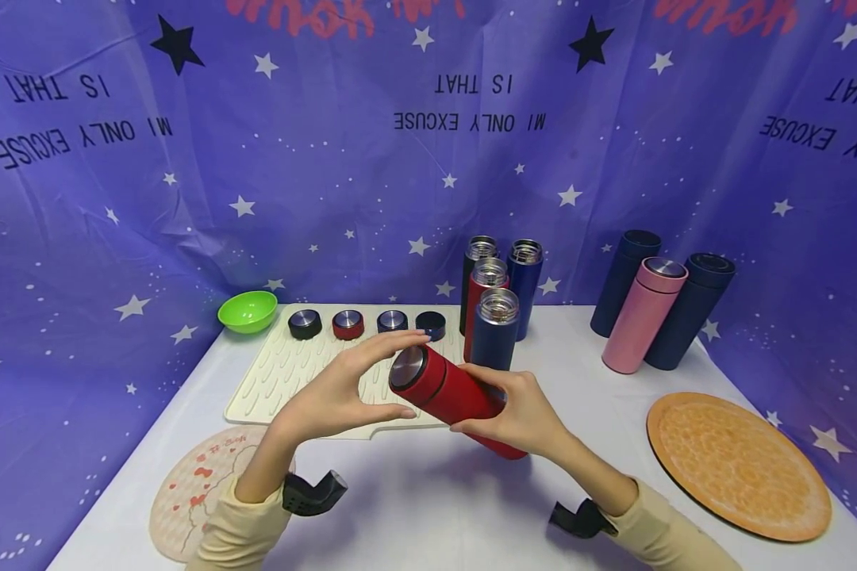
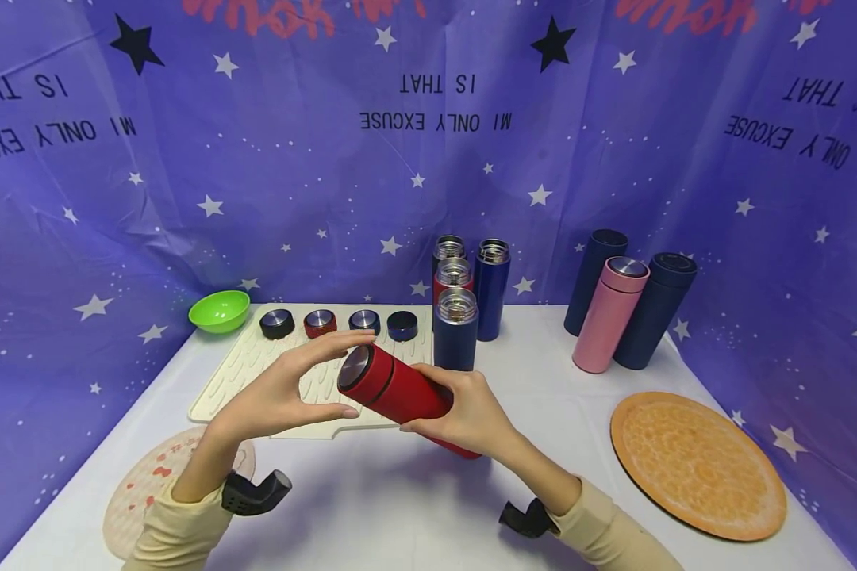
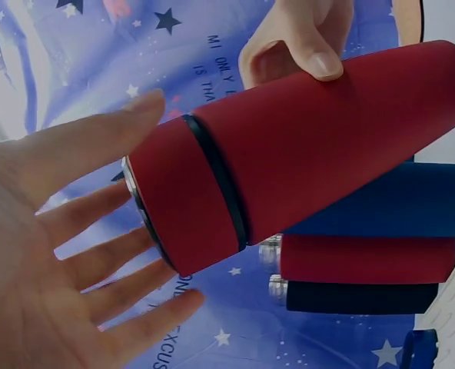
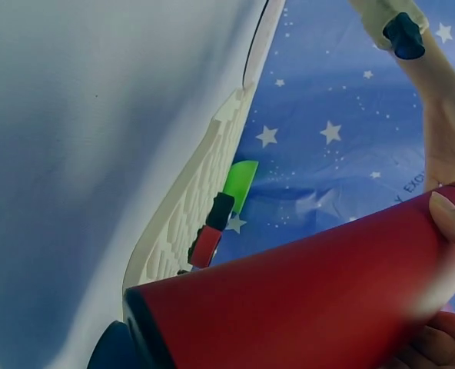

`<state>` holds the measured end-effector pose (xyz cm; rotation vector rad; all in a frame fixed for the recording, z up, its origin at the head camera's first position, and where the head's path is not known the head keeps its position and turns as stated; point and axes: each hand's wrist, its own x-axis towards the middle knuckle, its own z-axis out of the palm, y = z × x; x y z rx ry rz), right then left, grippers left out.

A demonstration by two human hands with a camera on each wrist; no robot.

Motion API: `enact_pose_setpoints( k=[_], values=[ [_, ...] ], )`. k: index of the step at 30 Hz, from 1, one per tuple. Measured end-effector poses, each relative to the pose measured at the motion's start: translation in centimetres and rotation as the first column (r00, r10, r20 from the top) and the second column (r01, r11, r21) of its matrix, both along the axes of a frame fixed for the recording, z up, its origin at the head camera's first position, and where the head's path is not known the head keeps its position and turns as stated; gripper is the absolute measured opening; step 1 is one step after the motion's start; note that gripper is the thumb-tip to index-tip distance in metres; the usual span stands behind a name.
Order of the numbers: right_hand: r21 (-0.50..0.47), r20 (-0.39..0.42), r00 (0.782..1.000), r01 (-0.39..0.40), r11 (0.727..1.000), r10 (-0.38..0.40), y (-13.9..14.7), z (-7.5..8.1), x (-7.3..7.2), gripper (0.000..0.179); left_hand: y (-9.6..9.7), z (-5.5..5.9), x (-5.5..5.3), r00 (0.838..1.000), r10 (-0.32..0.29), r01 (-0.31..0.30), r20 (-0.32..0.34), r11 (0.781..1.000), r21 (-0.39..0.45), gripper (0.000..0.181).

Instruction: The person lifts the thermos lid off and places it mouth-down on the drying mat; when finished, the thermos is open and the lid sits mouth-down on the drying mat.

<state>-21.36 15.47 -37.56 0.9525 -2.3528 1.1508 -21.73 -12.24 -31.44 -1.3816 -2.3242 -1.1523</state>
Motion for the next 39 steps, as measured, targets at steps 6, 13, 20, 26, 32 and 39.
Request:
enact_pose_setpoints(
  k=[6, 13, 20, 26, 32, 39],
  values=[
    [0.034, 0.014, 1.0, -0.013, 0.999, 0.013, 0.3, -0.2, 0.1, 0.067, 0.5, -0.7, -0.4, 0.998, -0.053, 0.053, -0.032, 0.999, -0.003, 0.066],
    [0.073, 0.018, 0.999, -0.029, 0.997, 0.027, 0.5, 0.1, 0.1, 0.066, 0.6, -1.0, -0.6, 0.995, -0.091, 0.092, -0.035, 0.994, 0.049, 0.062],
    [0.052, -0.011, 1.0, -0.029, 0.998, 0.03, 0.4, 0.3, 0.6, 0.067, 0.6, -1.2, -0.7, 0.995, -0.078, 0.084, -0.068, 0.992, 0.095, 0.06],
    [0.051, -0.069, 0.998, -0.001, 0.999, 0.005, 0.2, 0.2, 1.2, 0.069, 0.6, -1.1, -0.6, 0.995, -0.075, 0.08, -0.059, 0.993, 0.088, 0.061],
    [0.055, -0.154, 0.987, 0.043, 0.998, -0.034, -0.3, 0.0, 1.7, 0.072, 0.7, -0.8, -0.3, 0.996, -0.059, 0.066, -0.071, 0.992, 0.109, 0.062],
    [0.034, -0.217, 0.975, 0.062, 0.997, -0.054, -1.0, -0.7, 2.0, 0.071, 0.7, -0.7, 0.4, 0.999, 0.014, -0.009, -0.044, 0.993, 0.116, 0.061]
  ],
)
